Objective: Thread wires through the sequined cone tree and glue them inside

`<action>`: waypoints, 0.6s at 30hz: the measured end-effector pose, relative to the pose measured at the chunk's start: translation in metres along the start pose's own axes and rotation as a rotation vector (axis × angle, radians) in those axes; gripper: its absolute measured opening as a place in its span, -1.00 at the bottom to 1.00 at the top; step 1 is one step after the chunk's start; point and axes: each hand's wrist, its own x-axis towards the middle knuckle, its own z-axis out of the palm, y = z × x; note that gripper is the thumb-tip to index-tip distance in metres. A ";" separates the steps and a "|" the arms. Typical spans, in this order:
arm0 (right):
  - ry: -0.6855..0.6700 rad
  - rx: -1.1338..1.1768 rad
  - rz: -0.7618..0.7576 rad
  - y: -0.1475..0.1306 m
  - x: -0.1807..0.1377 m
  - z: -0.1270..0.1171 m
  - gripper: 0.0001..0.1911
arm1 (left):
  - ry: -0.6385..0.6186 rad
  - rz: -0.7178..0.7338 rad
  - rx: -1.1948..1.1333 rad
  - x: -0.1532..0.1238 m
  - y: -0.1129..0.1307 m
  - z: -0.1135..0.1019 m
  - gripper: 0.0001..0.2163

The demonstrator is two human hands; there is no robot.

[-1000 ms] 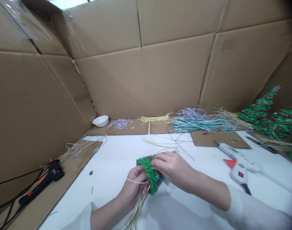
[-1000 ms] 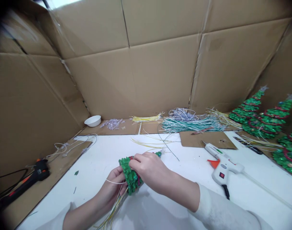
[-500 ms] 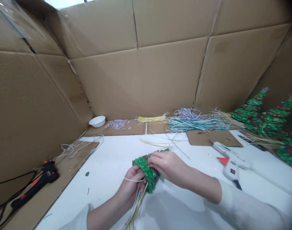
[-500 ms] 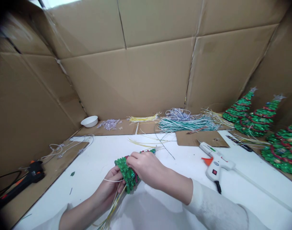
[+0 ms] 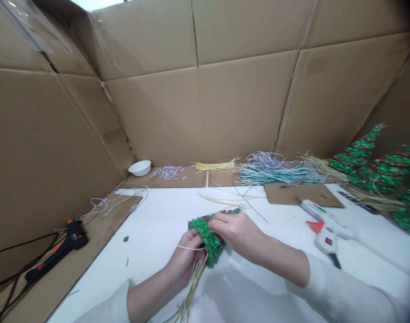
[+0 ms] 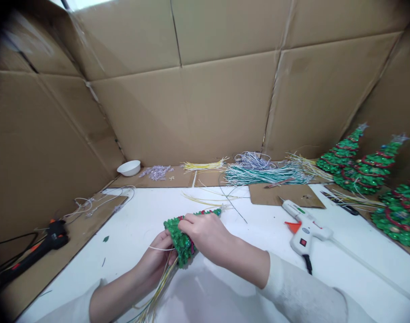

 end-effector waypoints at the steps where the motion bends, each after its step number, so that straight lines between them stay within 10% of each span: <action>1: 0.002 0.001 0.003 0.000 0.000 0.001 -0.85 | 0.002 0.001 0.002 0.000 0.000 0.000 -0.84; 11: -0.004 0.326 0.109 0.002 0.001 -0.007 -0.82 | -0.020 0.001 -0.047 0.002 -0.004 -0.006 -0.83; 18: -0.025 0.135 0.059 -0.001 0.000 -0.004 -0.82 | -0.001 0.018 -0.057 0.004 -0.004 -0.006 -0.84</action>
